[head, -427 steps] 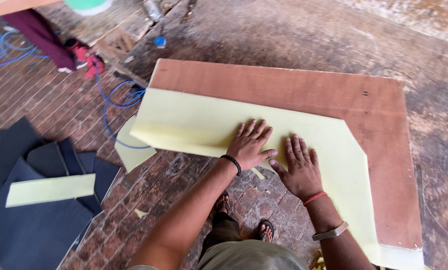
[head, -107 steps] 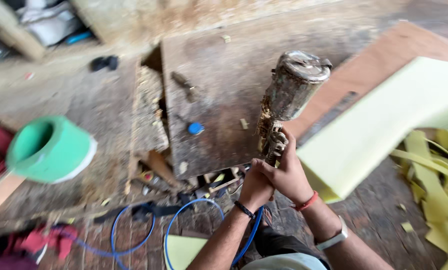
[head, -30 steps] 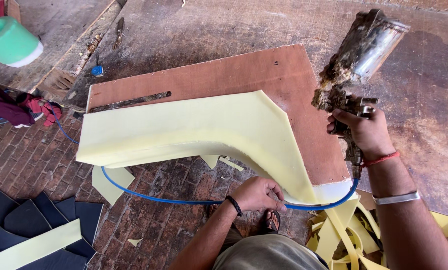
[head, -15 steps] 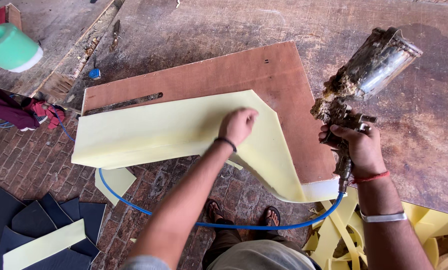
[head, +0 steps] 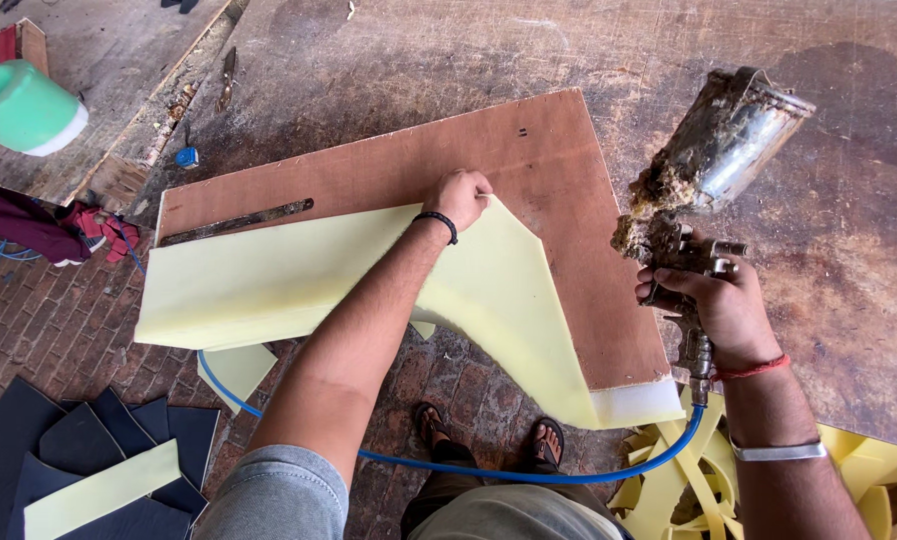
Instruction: The person trims excess foam overhanging a curved wooden chair frame using a hand saw, working along the edges while steadying the foam with the other hand. They press and align the foam on the frame, then pick up a spray gun and apply adhesive to the foam edge.
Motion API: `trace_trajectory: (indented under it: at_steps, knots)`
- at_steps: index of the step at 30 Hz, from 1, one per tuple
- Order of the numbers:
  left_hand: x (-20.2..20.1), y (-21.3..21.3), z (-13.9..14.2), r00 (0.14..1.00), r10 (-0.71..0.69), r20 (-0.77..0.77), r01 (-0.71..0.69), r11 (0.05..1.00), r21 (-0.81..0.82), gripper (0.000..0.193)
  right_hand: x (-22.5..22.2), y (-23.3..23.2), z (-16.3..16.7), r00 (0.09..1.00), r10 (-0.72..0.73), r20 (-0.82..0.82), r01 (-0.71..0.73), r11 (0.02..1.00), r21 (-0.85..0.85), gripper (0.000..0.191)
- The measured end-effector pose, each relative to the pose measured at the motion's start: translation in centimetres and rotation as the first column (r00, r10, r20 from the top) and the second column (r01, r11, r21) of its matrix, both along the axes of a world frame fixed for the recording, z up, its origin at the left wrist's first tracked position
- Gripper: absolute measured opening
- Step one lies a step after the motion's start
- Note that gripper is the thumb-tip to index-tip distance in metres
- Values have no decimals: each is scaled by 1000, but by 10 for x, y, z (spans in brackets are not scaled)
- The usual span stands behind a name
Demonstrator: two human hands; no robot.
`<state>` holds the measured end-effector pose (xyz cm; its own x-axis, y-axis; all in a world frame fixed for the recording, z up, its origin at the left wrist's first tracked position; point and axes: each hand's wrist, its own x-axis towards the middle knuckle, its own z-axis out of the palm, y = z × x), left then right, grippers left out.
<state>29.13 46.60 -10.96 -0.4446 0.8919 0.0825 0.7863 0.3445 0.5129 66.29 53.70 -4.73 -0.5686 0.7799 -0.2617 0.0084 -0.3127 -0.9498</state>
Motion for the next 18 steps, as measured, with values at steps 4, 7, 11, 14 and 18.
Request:
trace_trajectory:
  at_steps: [4,7,11,14,18]
  knots:
    - [-5,4,2,998,-7,65,12,997,-79,8,-15,17,3,999,54,-6,-54,999,5,23]
    - [-7,5,3,998,17,68,-7,991,-137,5,-26,28,4,996,88,21,-88,996,9,21]
    - [-14,-3,1,996,-90,-5,89,989,-122,3,-37,39,2,990,137,17,-136,990,-33,24]
    - [-25,-26,-6,979,-198,-58,196,980,-39,5,-43,46,-2,985,175,0,-175,982,-74,27]
    - [-25,-56,-21,976,-210,-58,213,975,57,9,-50,55,-8,963,260,73,-255,965,-68,22]
